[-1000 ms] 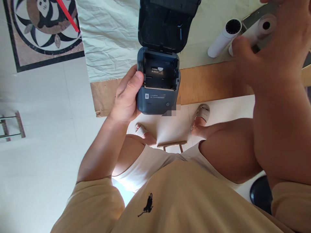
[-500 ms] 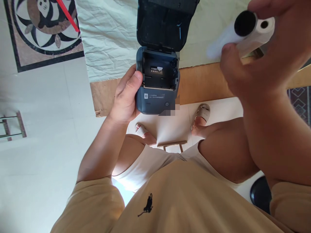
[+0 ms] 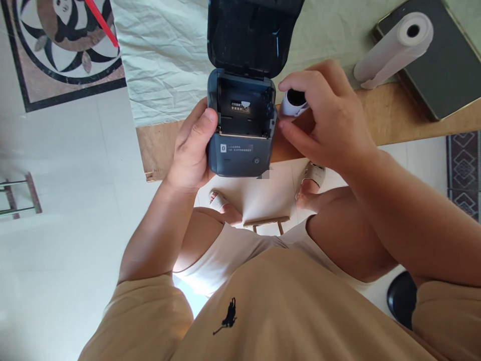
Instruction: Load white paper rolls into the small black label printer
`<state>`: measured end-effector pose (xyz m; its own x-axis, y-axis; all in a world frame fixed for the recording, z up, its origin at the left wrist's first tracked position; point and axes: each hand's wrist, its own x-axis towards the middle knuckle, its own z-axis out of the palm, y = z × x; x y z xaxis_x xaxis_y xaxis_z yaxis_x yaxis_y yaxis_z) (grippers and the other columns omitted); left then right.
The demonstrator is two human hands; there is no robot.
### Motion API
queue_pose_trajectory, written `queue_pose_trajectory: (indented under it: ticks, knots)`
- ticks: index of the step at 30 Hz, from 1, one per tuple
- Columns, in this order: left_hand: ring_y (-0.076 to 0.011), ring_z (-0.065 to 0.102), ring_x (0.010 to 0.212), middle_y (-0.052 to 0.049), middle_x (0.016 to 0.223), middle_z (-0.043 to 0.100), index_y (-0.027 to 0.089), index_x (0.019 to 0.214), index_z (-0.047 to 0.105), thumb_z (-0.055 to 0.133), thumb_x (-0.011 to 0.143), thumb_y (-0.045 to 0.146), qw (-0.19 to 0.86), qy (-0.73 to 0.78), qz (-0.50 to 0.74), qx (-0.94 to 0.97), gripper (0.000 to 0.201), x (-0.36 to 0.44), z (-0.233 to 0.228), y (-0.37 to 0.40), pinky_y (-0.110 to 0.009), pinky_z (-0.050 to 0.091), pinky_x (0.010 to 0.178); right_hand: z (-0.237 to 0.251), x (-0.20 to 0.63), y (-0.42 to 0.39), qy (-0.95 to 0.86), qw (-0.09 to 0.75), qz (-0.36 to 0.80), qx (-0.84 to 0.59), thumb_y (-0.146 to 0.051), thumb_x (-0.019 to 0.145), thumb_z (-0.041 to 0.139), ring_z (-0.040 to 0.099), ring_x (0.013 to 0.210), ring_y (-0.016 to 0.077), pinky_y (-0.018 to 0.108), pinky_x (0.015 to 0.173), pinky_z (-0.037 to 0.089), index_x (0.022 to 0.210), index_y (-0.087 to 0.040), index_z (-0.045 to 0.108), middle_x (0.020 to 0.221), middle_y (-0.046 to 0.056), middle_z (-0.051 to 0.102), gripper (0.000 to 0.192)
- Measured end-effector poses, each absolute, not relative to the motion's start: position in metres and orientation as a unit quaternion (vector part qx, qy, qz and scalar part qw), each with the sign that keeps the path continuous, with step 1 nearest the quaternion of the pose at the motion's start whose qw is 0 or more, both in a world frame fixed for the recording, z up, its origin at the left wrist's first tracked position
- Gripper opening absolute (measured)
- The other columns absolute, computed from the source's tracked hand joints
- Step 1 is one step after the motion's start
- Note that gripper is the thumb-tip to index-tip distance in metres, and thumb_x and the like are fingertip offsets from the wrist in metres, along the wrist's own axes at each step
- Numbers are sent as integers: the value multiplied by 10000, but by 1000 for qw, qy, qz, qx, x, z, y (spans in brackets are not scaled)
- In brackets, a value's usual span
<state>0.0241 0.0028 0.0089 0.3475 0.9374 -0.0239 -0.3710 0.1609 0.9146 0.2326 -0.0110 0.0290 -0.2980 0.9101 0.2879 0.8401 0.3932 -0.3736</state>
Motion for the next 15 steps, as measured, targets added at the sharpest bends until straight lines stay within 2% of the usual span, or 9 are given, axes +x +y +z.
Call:
queue_pose_trajectory:
  ticks: [5,11,13,15]
  knots:
    - [-194,618,867,-37,882,653,242,904,592,464,782,445,688,313,492,432,269,25,6,4,-319,492,669,27,234,-8,-803,252,87,-534,-214,774,435,511,960,108,239,775,485,1231,-333,410,1066,47,474,474]
    - [-213,598,986,-45,947,645,231,874,567,464,774,496,694,324,484,423,302,24,5,3,-314,499,737,39,240,-9,-798,284,37,-529,-289,767,461,485,1009,170,353,956,414,1236,-232,421,1069,62,514,474]
    - [-228,592,1011,-46,964,646,238,912,566,451,780,491,700,332,473,419,308,24,8,2,-332,494,773,45,241,-11,-783,332,15,-526,-317,753,479,480,1040,186,347,947,414,1217,-226,428,1097,50,510,475]
    - [-255,587,1028,-55,976,642,232,946,560,480,765,488,696,318,475,435,323,25,9,1,-367,476,823,49,240,-13,-773,357,49,-523,-345,768,458,465,1103,195,338,923,425,1227,-251,389,1150,39,466,474]
